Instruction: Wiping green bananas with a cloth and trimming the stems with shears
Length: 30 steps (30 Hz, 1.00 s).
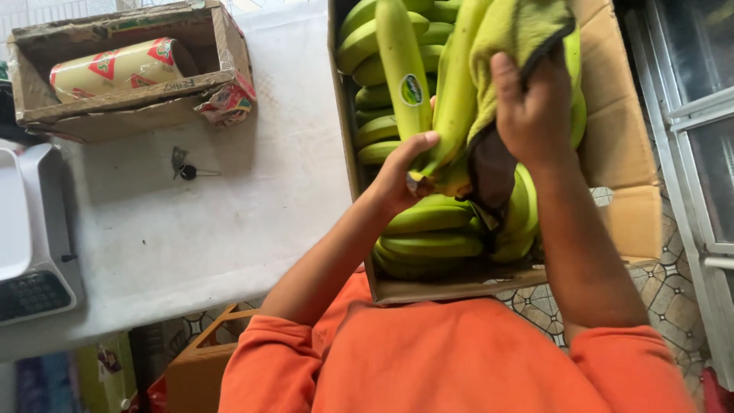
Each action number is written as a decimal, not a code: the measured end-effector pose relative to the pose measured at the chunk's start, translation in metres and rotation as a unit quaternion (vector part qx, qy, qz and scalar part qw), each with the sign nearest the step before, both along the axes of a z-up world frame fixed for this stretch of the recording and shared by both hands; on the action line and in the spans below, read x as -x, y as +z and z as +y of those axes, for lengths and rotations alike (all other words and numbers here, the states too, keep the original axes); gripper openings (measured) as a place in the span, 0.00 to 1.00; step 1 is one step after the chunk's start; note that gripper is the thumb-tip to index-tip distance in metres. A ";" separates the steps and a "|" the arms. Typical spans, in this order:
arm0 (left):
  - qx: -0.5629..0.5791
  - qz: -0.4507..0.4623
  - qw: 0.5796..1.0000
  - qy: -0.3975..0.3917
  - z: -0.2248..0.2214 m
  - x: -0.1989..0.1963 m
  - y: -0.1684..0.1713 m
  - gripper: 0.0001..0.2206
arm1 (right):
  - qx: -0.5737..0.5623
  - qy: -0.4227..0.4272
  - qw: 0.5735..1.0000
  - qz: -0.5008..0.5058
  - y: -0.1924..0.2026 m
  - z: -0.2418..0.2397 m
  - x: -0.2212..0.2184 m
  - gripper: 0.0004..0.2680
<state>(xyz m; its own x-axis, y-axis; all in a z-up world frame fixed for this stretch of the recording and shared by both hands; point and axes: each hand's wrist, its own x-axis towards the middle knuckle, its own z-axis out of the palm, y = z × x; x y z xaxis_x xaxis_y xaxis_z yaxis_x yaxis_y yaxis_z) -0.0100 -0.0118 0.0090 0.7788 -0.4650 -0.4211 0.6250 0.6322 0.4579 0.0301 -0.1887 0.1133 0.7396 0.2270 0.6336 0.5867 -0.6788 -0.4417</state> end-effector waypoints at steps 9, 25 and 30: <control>-0.055 -0.073 0.996 0.006 -0.001 0.005 0.013 0.14 | 0.180 -0.009 0.977 0.112 -0.010 0.004 0.039 0.10; -0.015 -0.091 0.995 0.027 -0.006 0.005 0.012 0.18 | 0.144 -0.060 0.988 0.015 -0.013 0.001 0.026 0.06; -0.043 -0.086 0.995 0.004 -0.006 0.004 0.009 0.23 | 0.128 -0.071 0.988 -0.045 -0.001 -0.008 -0.016 0.08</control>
<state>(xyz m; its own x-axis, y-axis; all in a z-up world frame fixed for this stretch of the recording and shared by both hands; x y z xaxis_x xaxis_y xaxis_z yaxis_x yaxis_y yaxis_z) -0.0140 -0.0176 0.0175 0.8460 -0.4267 -0.3198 0.5284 0.5903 0.6102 0.0460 -0.1968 0.1121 0.7191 0.2871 0.6328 0.5067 -0.8398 -0.1948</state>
